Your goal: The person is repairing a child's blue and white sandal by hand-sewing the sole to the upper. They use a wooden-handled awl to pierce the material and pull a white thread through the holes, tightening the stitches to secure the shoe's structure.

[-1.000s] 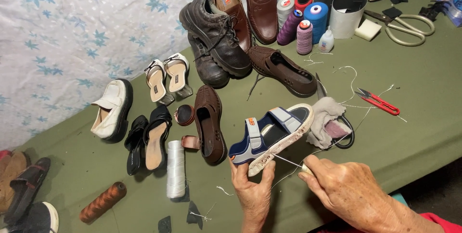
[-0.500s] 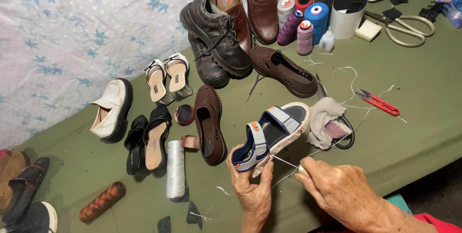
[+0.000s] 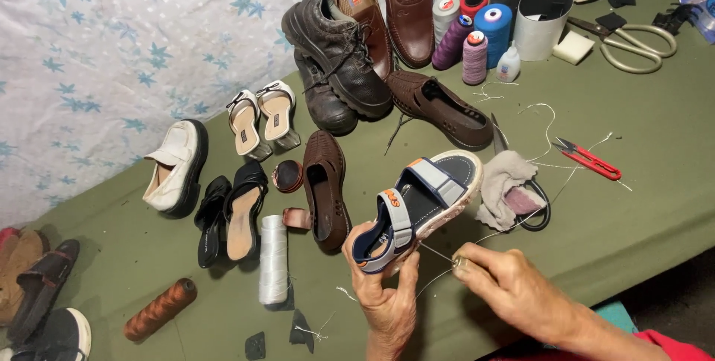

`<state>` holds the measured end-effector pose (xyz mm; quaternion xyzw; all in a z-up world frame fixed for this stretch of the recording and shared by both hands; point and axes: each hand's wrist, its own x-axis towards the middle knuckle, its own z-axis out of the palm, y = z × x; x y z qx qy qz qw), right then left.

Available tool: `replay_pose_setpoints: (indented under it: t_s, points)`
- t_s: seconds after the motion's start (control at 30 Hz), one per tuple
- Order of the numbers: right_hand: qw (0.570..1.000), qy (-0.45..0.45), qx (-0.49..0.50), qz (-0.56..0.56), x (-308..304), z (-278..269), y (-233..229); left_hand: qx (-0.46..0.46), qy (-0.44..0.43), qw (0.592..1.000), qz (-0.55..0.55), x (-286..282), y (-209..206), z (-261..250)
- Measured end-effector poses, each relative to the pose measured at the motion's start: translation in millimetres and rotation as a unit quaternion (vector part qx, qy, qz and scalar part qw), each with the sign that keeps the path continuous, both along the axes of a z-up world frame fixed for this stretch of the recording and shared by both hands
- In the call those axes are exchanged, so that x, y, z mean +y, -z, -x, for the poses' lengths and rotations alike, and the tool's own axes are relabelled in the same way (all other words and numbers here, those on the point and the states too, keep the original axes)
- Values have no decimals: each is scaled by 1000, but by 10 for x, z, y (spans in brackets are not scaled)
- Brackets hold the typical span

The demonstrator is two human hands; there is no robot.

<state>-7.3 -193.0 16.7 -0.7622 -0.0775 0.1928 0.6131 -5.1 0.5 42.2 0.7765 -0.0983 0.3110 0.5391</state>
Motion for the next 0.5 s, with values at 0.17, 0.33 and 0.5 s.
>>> replay_pose_setpoints:
  t_s: [0.17,0.33,0.5]
  points:
    - [816,108,-492,282,123,80,25,-39,-3,999,-31,-12,-31,0]
    - [996,13,-73,49,-6,9,35,-101,-36,991,-80,-22,-62,-15]
    - [890,-35,307,-335,25,7,-45,-134,-66,981,-122,-42,-138,-6]
